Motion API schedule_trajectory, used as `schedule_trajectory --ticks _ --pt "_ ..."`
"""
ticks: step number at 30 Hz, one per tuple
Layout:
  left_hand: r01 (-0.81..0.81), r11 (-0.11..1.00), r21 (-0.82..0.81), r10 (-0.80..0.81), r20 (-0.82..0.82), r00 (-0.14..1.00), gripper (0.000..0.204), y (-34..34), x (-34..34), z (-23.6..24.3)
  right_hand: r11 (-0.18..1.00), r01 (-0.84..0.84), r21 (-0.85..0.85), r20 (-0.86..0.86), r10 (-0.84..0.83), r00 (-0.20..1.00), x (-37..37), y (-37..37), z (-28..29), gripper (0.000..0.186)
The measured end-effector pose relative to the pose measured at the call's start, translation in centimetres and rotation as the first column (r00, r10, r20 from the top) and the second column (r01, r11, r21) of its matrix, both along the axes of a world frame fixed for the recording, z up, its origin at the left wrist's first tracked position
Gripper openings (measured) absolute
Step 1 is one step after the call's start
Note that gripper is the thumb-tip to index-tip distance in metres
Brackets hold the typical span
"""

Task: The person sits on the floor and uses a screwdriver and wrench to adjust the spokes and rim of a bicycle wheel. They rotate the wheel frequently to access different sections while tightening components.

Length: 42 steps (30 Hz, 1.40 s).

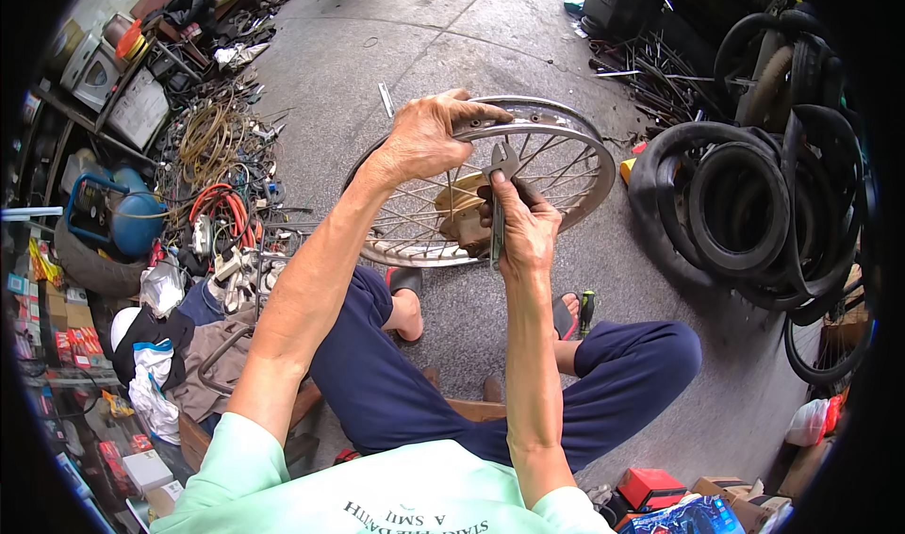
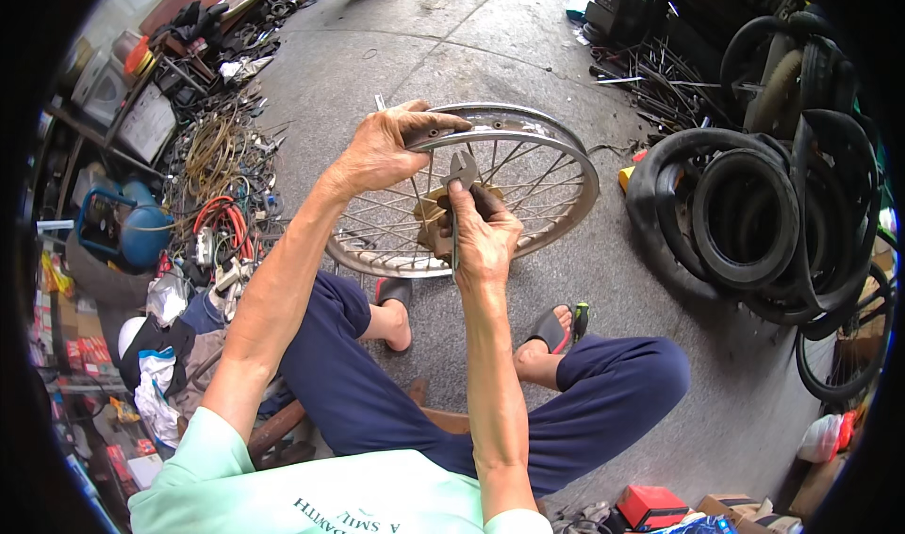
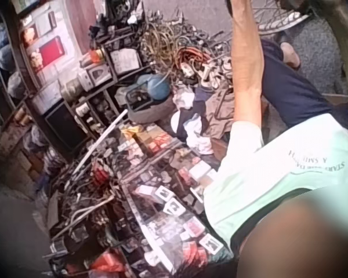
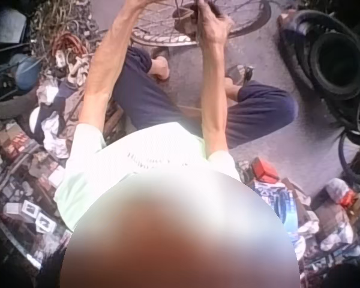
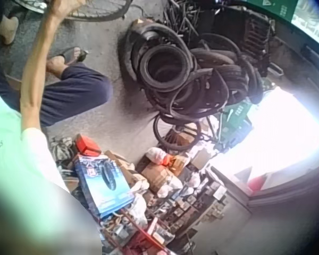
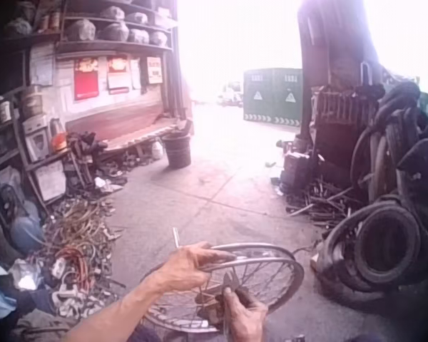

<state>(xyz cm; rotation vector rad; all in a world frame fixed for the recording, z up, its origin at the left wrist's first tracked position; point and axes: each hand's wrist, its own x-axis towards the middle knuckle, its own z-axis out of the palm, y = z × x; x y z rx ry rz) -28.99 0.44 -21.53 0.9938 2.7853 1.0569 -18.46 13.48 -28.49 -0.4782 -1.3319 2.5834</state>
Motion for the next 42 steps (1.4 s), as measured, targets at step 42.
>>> schedule_trajectory --ticks 42 --pt "-0.028 1.0 0.013 0.028 0.014 1.0 0.048 0.2 -0.1 -0.1 0.867 0.458 0.197 -0.116 -0.443 0.889 -2.9 -6.9 0.9 0.018"
